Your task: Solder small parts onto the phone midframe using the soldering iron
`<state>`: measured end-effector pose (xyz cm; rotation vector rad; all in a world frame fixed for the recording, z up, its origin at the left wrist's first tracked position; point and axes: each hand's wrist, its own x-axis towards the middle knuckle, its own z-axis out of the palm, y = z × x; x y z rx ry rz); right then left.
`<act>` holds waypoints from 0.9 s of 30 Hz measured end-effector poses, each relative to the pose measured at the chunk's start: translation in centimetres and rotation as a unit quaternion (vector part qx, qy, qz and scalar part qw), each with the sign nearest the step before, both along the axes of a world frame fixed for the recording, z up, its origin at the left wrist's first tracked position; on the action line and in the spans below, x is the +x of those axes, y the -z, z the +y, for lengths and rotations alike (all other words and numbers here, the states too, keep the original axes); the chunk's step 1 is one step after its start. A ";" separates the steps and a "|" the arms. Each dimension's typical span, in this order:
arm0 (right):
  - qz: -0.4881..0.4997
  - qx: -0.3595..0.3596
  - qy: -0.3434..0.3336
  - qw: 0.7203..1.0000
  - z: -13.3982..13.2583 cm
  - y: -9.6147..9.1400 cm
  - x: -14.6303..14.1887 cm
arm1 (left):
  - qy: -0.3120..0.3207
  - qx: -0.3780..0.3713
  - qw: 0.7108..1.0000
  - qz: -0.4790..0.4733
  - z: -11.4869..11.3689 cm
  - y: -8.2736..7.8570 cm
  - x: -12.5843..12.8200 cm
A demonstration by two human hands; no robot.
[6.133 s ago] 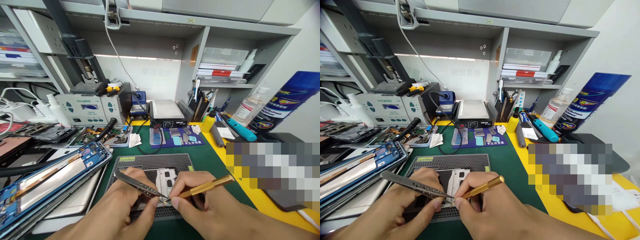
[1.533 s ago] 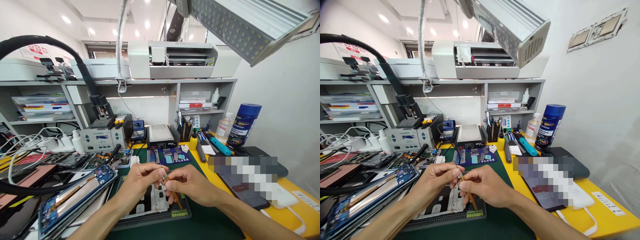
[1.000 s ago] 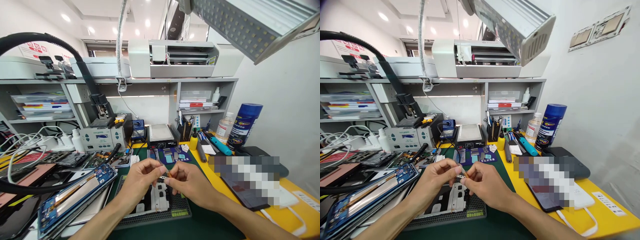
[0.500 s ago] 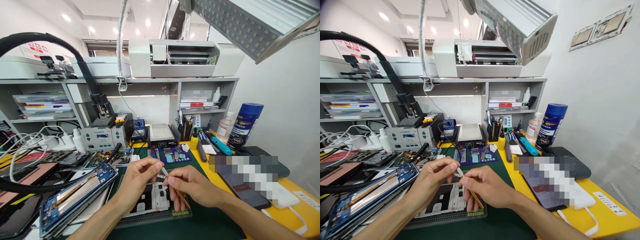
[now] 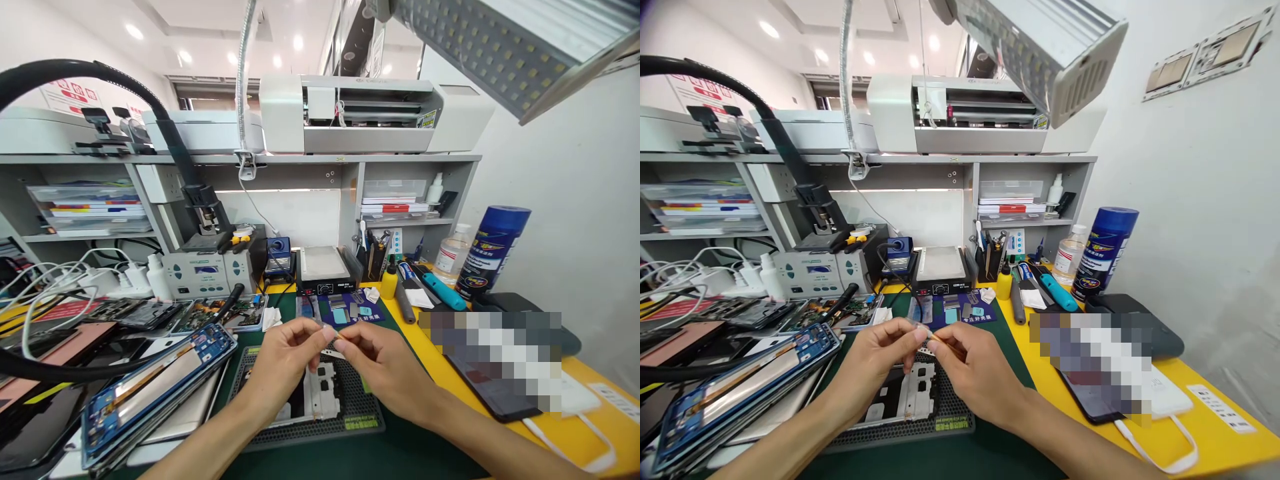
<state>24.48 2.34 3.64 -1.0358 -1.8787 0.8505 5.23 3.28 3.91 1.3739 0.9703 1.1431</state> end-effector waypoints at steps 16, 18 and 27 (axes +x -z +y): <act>0.052 -0.085 -0.101 0.990 -0.5 -1.0 0.0 | 0.014 0.055 0.998 -0.015 -0.7 -0.6 0.5; 0.082 -0.137 -0.122 0.980 -0.3 -0.8 0.1 | 0.017 0.062 0.998 -0.022 -0.7 -0.5 0.5; 0.194 -0.342 -0.181 0.901 0.2 -0.4 0.4 | 0.047 0.079 0.995 -0.030 -0.8 -0.5 0.4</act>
